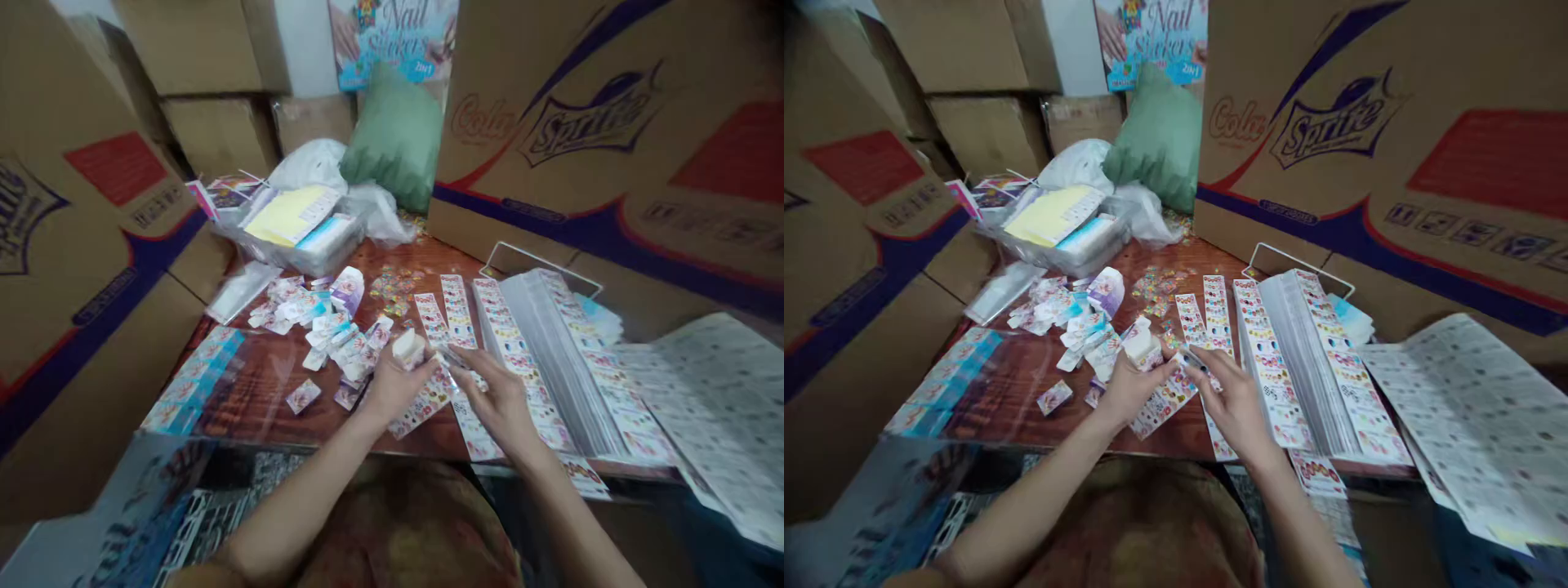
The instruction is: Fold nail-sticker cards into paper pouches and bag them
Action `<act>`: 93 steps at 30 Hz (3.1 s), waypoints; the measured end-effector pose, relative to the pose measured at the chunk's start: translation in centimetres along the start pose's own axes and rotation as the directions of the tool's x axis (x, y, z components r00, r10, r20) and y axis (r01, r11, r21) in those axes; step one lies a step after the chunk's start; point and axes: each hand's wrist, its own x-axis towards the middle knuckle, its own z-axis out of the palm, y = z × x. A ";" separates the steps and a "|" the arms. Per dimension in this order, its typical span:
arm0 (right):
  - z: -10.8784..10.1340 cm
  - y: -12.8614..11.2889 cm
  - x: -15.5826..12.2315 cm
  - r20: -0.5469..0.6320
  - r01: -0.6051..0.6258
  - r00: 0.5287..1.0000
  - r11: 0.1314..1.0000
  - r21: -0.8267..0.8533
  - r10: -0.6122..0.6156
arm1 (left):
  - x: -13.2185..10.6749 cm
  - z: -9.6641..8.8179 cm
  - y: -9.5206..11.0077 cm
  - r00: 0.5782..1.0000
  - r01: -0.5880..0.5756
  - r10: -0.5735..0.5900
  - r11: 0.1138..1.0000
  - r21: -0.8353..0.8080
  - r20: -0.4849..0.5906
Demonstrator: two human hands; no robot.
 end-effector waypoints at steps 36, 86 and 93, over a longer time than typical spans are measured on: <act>3.2 0.1 -2.1 0.041 -0.308 0.947 0.870 0.384 0.318 | -2.5 -2.5 -0.1 0.965 0.246 -0.243 0.969 -0.017 0.095; 5.0 8.2 4.0 0.082 -0.337 0.856 0.671 -0.660 0.510 | -8.0 -4.0 -3.7 0.845 0.533 -0.531 0.828 -0.176 0.059; 2.9 8.7 4.2 0.026 -0.360 0.875 0.685 -0.633 0.483 | -8.0 -4.0 -3.7 0.829 0.549 -0.559 0.810 -0.206 0.016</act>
